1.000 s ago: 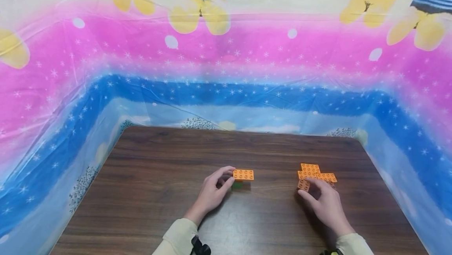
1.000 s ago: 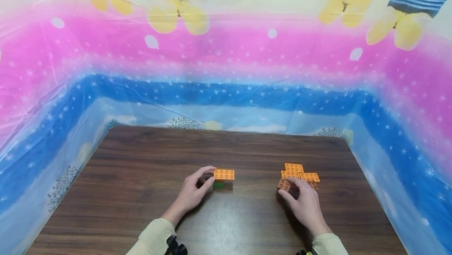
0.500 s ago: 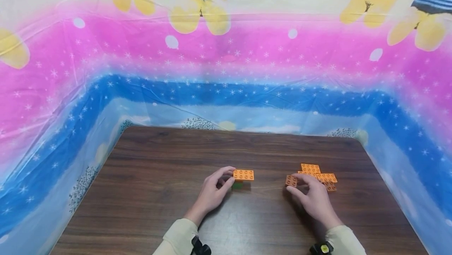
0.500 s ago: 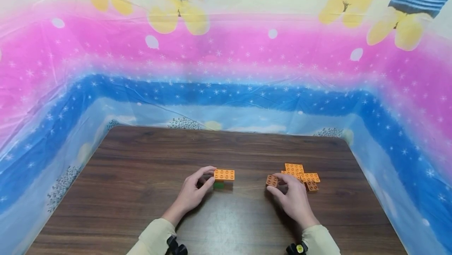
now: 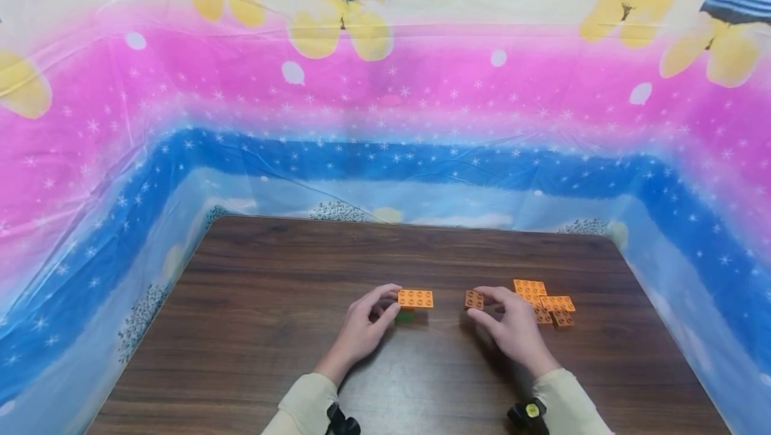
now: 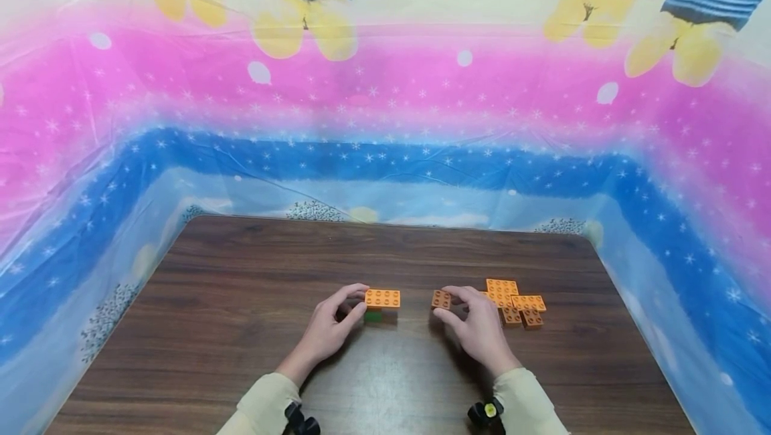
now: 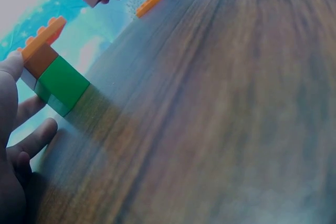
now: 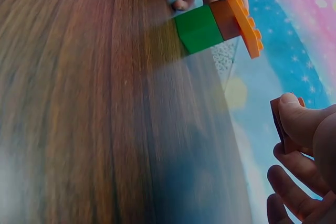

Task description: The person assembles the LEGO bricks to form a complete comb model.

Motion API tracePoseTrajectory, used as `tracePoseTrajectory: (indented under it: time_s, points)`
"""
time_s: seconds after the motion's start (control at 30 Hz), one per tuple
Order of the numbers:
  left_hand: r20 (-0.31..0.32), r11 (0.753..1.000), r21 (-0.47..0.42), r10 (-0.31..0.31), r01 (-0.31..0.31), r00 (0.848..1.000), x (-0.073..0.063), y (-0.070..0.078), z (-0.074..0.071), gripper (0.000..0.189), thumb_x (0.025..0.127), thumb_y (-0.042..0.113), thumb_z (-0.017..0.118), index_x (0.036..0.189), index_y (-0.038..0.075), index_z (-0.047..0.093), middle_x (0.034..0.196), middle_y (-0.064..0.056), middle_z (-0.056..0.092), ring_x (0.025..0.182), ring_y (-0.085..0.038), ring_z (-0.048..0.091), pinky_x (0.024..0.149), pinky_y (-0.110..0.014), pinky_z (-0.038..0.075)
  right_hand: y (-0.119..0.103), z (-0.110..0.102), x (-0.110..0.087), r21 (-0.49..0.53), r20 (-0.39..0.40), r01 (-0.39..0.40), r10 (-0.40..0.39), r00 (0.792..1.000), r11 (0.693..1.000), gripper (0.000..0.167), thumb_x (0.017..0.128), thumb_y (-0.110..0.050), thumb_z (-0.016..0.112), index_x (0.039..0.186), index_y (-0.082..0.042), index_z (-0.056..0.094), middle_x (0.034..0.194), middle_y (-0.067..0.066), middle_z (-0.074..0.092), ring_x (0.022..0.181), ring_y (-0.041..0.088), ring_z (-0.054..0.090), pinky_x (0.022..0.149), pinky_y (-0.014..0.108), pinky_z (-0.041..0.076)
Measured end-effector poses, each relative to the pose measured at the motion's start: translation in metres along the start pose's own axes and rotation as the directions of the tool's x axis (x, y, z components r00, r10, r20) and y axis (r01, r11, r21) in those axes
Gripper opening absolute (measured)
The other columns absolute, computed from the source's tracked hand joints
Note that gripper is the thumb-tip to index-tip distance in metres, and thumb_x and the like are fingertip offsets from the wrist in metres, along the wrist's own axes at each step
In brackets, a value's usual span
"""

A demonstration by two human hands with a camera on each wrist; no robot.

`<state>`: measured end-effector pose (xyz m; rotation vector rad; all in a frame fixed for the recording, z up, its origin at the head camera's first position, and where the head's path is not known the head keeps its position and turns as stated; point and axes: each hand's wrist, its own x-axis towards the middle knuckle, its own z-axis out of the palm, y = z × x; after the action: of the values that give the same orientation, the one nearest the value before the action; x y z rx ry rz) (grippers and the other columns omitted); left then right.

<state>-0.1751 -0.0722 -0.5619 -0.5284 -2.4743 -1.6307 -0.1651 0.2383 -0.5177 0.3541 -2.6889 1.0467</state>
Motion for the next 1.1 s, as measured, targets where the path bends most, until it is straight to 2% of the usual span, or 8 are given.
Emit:
tracePoseTrajectory:
  time_s: [0.13,0.4,0.83,1.1]
  points:
    - [-0.001,1.000,0.001,-0.003,0.003,1.000,0.000,0.000,0.000,0.030,0.106,0.032,0.065,0.135,0.028,0.067,0.125,0.012,0.071,0.104,-0.007,0.066,0.086,-0.031,0.055,-0.007,0.005,0.004,0.015,0.007,0.006,-0.006,1.000,1.000,0.041,0.089,-0.019,0.086,0.128,-0.011,0.073,0.117,0.007,0.074,0.105,0.028,0.072,0.088,0.049,0.060]
    - [0.003,1.000,-0.006,0.002,-0.002,1.000,0.001,0.001,-0.001,0.033,0.106,0.031,0.064,0.137,0.019,0.068,0.128,0.010,0.071,0.109,-0.008,0.067,0.087,-0.032,0.055,-0.021,0.014,0.013,0.052,0.012,0.060,-0.061,0.998,0.997,0.042,0.090,-0.021,0.085,0.129,-0.013,0.072,0.116,0.005,0.073,0.104,0.027,0.073,0.087,0.050,0.060]
    - [0.004,1.000,-0.008,0.015,-0.015,1.000,0.001,0.000,-0.001,0.033,0.107,0.031,0.064,0.137,0.019,0.068,0.129,0.010,0.071,0.110,-0.008,0.067,0.087,-0.031,0.056,-0.039,0.029,0.022,0.097,0.055,0.046,-0.052,0.997,0.994,0.045,0.091,-0.026,0.085,0.132,-0.012,0.072,0.121,0.003,0.072,0.109,0.029,0.071,0.091,0.051,0.059]
    - [0.010,1.000,-0.014,0.011,-0.011,1.000,0.001,0.000,-0.002,0.034,0.107,0.031,0.064,0.138,0.017,0.067,0.131,0.010,0.070,0.112,-0.009,0.067,0.088,-0.031,0.056,-0.051,0.033,0.027,0.121,0.102,0.038,-0.050,0.994,0.992,0.043,0.093,-0.026,0.083,0.133,-0.013,0.071,0.123,0.002,0.071,0.112,0.022,0.068,0.093,0.050,0.058]
